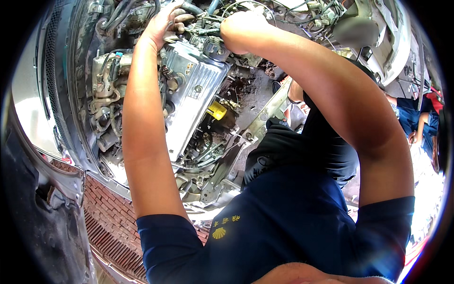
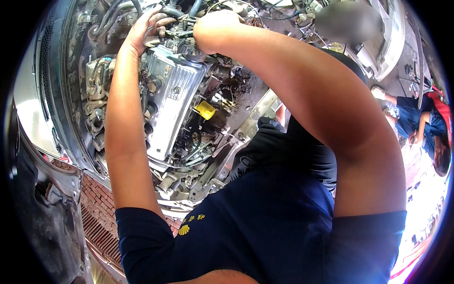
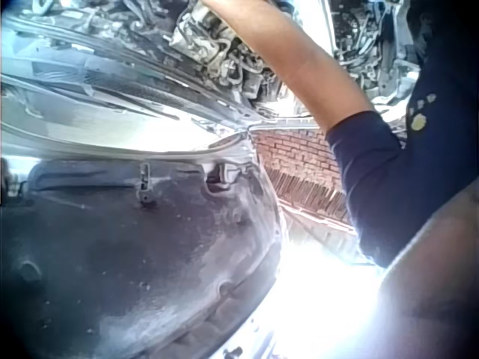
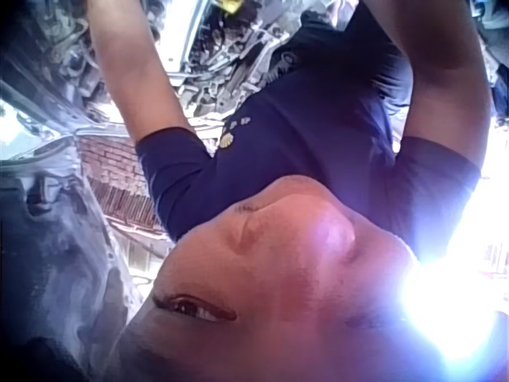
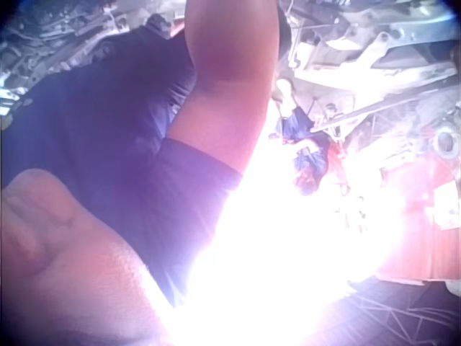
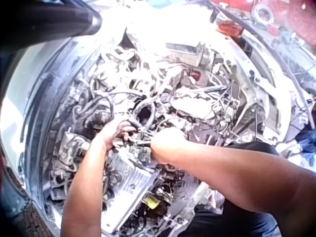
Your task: The person works on a car engine with the hood open, using pliers and a wrench to adjust and tighten components. They repeatedly reach into the engine bay, manipulate hoses and parts, and use tools to secure connections.
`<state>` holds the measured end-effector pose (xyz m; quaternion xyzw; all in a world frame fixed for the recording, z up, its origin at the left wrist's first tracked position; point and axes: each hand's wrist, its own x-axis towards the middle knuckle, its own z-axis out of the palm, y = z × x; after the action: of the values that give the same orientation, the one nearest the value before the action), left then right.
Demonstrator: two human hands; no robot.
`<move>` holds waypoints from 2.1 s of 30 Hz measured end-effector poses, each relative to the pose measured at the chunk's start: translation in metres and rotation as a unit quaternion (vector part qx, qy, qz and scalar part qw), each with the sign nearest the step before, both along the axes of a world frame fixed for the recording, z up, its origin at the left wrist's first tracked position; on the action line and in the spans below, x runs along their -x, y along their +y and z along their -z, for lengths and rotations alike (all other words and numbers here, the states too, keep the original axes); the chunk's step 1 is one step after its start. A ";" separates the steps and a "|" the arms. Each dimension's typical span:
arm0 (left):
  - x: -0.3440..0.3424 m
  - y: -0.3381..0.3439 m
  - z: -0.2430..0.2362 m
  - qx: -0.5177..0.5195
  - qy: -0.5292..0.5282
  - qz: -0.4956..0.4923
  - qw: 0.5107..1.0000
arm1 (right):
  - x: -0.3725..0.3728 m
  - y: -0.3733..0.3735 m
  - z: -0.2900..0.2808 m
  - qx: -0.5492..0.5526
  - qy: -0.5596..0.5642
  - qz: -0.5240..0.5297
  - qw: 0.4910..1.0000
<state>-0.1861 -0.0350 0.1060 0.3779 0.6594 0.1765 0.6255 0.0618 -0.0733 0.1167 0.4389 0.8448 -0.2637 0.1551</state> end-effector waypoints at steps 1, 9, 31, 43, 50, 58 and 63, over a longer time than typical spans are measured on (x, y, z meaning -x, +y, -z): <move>-0.001 0.000 0.000 -0.006 0.001 0.003 1.000 | 0.000 0.000 -0.002 0.008 -0.004 0.009 1.000; -0.001 0.000 0.000 0.002 -0.006 -0.004 1.000 | 0.000 0.000 0.001 -0.010 0.026 0.018 0.999; 0.001 0.003 0.004 0.002 0.001 0.008 1.000 | 0.003 0.003 0.003 -0.002 0.035 0.020 0.999; -0.004 0.001 0.000 -0.013 0.005 0.013 1.000 | 0.005 0.004 0.005 0.024 0.012 0.045 0.999; -0.003 0.000 -0.001 -0.004 0.001 0.032 0.999 | -0.012 -0.007 0.014 -0.045 0.087 0.034 0.995; 0.001 0.002 0.000 0.009 -0.023 0.027 0.999 | -0.019 -0.005 0.014 0.001 0.065 0.021 0.998; -0.003 0.002 0.002 0.005 -0.014 -0.020 1.000 | -0.016 -0.002 0.012 0.002 0.021 0.050 0.999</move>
<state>-0.1832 -0.0332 0.1037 0.3591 0.6589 0.1906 0.6329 0.0773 -0.0752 0.1046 0.4744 0.8245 -0.2821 0.1244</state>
